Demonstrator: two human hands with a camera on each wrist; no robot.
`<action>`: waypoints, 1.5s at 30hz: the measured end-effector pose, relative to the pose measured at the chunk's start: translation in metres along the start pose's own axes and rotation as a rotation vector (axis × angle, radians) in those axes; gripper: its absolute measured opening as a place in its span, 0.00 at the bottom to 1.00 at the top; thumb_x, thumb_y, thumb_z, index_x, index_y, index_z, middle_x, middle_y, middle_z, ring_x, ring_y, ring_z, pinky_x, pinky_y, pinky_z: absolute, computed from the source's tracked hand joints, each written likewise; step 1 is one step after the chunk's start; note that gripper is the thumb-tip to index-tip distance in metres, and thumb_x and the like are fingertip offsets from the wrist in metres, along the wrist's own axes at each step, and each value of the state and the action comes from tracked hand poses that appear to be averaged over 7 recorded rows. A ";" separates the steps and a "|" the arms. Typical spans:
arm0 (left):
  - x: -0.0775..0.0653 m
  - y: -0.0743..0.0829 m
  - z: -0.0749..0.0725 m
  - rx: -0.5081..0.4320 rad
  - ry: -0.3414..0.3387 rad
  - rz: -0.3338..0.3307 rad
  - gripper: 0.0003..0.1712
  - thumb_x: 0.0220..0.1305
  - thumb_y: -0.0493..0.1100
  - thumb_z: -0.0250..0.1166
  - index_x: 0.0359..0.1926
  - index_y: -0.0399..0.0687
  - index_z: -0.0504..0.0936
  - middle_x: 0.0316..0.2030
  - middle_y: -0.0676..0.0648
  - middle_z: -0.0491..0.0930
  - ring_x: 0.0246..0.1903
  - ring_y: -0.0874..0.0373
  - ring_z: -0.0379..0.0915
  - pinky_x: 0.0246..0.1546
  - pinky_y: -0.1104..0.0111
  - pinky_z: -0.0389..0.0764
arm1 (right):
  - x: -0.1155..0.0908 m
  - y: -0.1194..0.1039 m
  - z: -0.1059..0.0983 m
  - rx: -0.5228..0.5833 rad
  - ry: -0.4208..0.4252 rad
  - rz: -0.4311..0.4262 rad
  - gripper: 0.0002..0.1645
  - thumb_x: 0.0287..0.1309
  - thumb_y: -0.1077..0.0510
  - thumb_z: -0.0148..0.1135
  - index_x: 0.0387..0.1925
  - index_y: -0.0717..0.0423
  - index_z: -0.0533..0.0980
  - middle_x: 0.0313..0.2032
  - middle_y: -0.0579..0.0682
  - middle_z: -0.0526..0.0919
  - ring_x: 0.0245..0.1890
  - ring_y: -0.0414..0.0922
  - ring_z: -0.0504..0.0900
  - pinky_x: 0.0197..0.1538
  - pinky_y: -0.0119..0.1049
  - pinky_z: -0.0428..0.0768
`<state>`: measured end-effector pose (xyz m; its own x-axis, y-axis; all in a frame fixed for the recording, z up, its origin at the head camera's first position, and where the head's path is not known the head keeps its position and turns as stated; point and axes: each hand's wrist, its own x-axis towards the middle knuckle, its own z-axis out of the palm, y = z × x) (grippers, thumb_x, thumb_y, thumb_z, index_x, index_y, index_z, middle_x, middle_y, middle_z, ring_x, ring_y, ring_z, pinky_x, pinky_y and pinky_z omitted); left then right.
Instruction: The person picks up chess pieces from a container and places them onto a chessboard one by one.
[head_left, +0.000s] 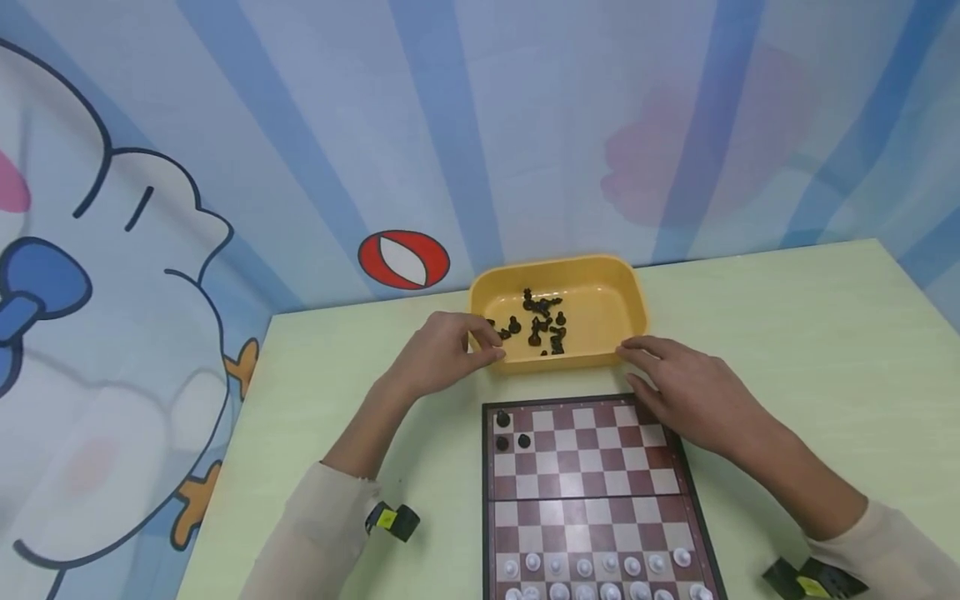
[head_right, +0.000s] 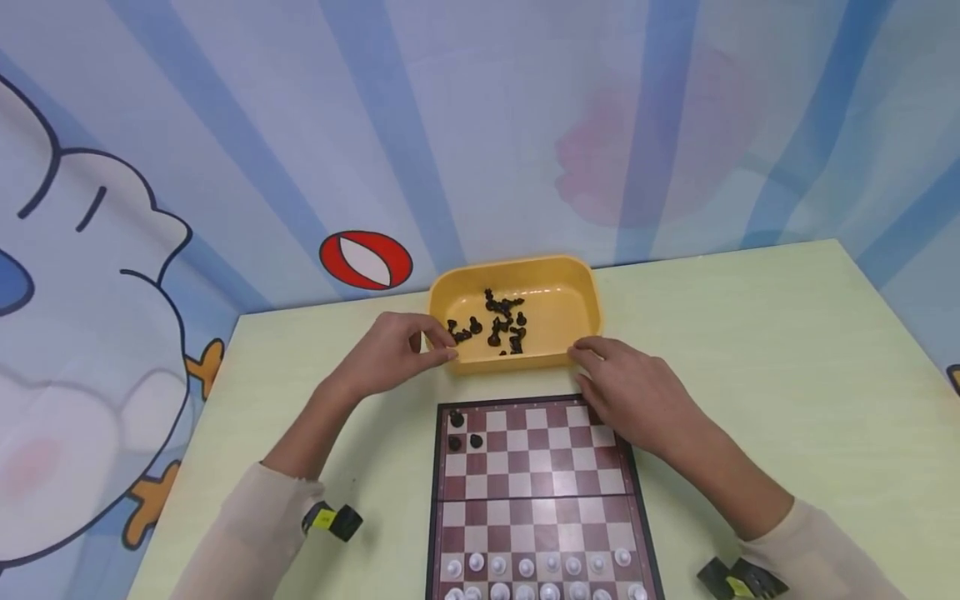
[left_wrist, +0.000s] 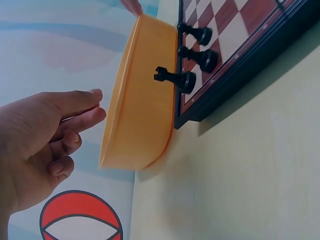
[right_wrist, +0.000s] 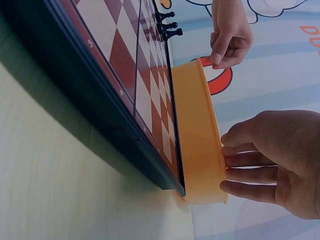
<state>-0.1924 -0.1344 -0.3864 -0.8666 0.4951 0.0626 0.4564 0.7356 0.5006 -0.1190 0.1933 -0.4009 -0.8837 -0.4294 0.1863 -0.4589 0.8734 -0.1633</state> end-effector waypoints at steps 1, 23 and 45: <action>0.001 -0.001 -0.001 0.004 0.007 -0.007 0.06 0.69 0.48 0.74 0.42 0.53 0.92 0.33 0.58 0.88 0.30 0.59 0.76 0.30 0.67 0.77 | 0.000 -0.001 0.000 -0.001 -0.001 -0.003 0.25 0.69 0.55 0.71 0.64 0.59 0.81 0.63 0.61 0.84 0.61 0.61 0.84 0.55 0.58 0.86; 0.050 -0.003 -0.002 0.229 -0.080 -0.077 0.07 0.71 0.45 0.72 0.44 0.48 0.90 0.40 0.52 0.89 0.39 0.57 0.82 0.39 0.64 0.85 | 0.000 -0.001 -0.001 -0.012 0.007 -0.026 0.25 0.69 0.56 0.70 0.64 0.59 0.81 0.63 0.61 0.84 0.60 0.61 0.85 0.53 0.58 0.87; 0.073 0.010 0.027 0.624 -0.116 -0.119 0.15 0.72 0.43 0.68 0.25 0.48 0.80 0.27 0.50 0.80 0.32 0.55 0.70 0.51 0.58 0.74 | -0.003 -0.006 -0.005 -0.013 -0.005 -0.008 0.25 0.69 0.56 0.71 0.64 0.58 0.81 0.63 0.61 0.83 0.61 0.61 0.84 0.53 0.57 0.87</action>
<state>-0.2457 -0.0779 -0.4004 -0.9071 0.4143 -0.0739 0.4201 0.9019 -0.1001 -0.1133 0.1906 -0.3962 -0.8805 -0.4376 0.1825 -0.4647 0.8729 -0.1488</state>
